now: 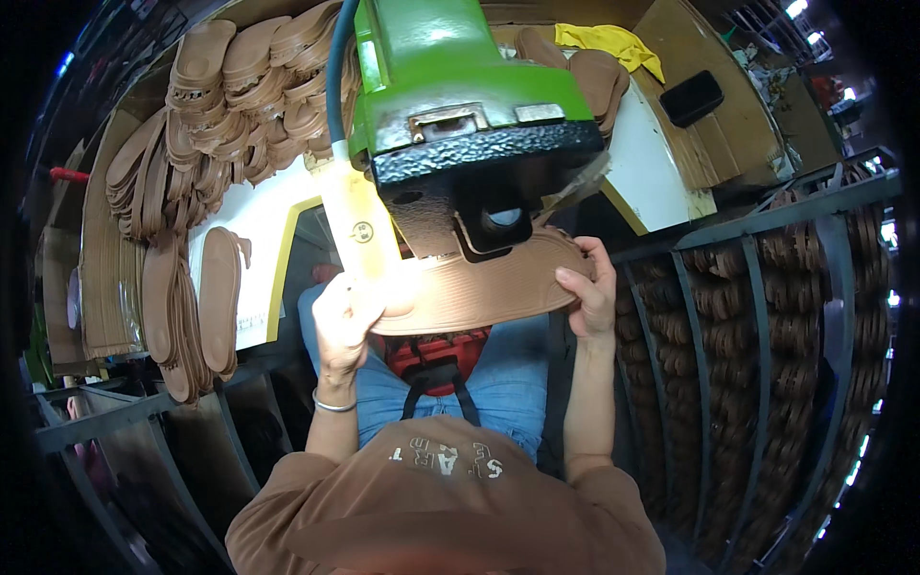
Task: The recorder is using a specialized sewing or stitching machine to process shoe soles/insoles in a factory setting.
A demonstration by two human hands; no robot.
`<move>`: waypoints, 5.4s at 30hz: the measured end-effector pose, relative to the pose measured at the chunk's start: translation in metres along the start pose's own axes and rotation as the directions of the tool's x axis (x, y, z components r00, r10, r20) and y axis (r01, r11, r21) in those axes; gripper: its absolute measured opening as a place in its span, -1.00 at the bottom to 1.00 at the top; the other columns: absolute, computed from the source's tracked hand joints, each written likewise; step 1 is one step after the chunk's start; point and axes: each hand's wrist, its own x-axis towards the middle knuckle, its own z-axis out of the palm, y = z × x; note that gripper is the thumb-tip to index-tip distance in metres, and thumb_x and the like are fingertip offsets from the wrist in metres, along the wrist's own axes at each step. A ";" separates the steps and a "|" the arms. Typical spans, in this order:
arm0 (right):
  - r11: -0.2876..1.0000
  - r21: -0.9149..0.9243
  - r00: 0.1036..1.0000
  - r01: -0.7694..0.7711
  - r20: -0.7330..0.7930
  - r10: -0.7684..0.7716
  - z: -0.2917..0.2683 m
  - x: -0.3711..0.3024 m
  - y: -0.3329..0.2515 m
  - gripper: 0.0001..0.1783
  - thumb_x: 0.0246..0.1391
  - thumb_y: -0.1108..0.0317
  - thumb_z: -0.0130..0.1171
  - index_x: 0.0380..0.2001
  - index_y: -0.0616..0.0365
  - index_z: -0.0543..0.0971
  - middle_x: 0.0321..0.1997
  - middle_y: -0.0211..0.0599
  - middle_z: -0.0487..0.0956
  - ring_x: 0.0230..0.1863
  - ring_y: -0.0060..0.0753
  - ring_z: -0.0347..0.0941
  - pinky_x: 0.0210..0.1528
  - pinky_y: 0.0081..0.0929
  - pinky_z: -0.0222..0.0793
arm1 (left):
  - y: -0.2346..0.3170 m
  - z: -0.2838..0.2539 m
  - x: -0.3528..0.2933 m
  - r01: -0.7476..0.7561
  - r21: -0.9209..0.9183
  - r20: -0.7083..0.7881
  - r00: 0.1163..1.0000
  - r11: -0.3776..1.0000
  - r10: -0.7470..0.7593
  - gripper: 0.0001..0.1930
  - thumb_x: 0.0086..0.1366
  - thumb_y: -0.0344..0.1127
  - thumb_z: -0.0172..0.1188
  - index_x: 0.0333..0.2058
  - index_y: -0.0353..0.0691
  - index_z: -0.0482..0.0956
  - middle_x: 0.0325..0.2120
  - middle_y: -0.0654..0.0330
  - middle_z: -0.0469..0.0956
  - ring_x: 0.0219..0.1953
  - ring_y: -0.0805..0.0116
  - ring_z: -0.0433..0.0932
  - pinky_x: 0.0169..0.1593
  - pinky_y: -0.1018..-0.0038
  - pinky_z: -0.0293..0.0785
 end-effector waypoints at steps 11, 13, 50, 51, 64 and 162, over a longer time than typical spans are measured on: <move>0.993 -0.075 0.996 0.092 0.027 -0.091 0.013 -0.010 0.019 -0.58 -0.21 0.55 0.20 -0.18 0.25 0.40 -0.19 -0.26 0.48 -0.14 -0.48 0.39 -0.05 -0.57 0.28 | -0.008 -0.015 -0.030 0.045 -0.010 -0.198 0.979 0.999 -0.046 -0.76 0.03 -0.56 0.26 -0.32 -0.37 0.41 -0.37 0.12 0.52 -0.33 0.46 0.51 -0.19 0.55 0.45; 0.992 -0.015 0.990 0.128 -0.056 -0.128 -0.013 -0.015 0.023 -0.56 -0.15 0.57 0.18 -0.12 0.21 0.37 -0.07 -0.21 0.44 -0.03 -0.38 0.36 0.08 -0.46 0.23 | -0.018 0.013 -0.019 0.044 -0.032 -0.159 0.986 0.999 -0.049 -0.73 0.00 -0.54 0.32 -0.35 -0.33 0.40 -0.42 0.19 0.49 -0.35 0.51 0.49 -0.24 0.59 0.43; 0.990 -0.135 0.960 -0.043 0.268 0.078 0.086 0.009 0.019 -0.60 -0.21 0.52 0.27 -0.21 0.33 0.43 -0.27 -0.26 0.56 -0.26 -0.55 0.49 -0.15 -0.62 0.39 | -0.007 -0.005 -0.023 0.247 0.150 0.280 0.918 0.957 -0.281 -0.65 0.07 -0.48 0.27 -0.13 -0.43 0.48 -0.23 0.14 0.56 -0.18 0.50 0.49 -0.07 0.57 0.40; 0.990 -0.138 0.962 -0.036 0.264 0.072 0.084 0.008 0.023 -0.60 -0.21 0.52 0.27 -0.21 0.33 0.43 -0.27 -0.26 0.56 -0.26 -0.55 0.49 -0.15 -0.62 0.39 | -0.005 0.015 -0.009 0.186 0.143 0.263 0.940 0.972 -0.218 -0.65 0.09 -0.47 0.25 -0.12 -0.42 0.48 -0.23 0.16 0.55 -0.19 0.51 0.48 -0.09 0.60 0.40; 0.845 -0.358 0.878 -0.396 0.122 0.463 -0.021 -0.124 0.036 -0.58 -0.19 0.39 0.32 -0.21 0.37 0.49 -0.26 -0.19 0.57 -0.25 -0.53 0.48 -0.19 -0.59 0.40 | -0.036 0.063 -0.003 -0.034 0.034 -0.048 0.998 0.999 0.036 -0.70 0.11 -0.51 0.23 -0.15 -0.46 0.48 -0.33 0.15 0.57 -0.31 0.49 0.51 -0.19 0.57 0.43; 0.770 0.465 0.891 -0.437 0.105 0.442 0.008 -0.150 0.128 -0.30 -0.03 0.55 0.16 0.19 0.05 0.17 0.18 -0.27 0.28 0.21 -0.17 0.18 0.24 -0.09 0.11 | -0.010 0.090 0.027 0.149 0.148 0.196 0.965 0.978 -0.177 -0.69 0.14 -0.26 0.26 -0.22 -0.38 0.55 -0.41 0.23 0.58 -0.39 0.57 0.48 -0.28 0.60 0.43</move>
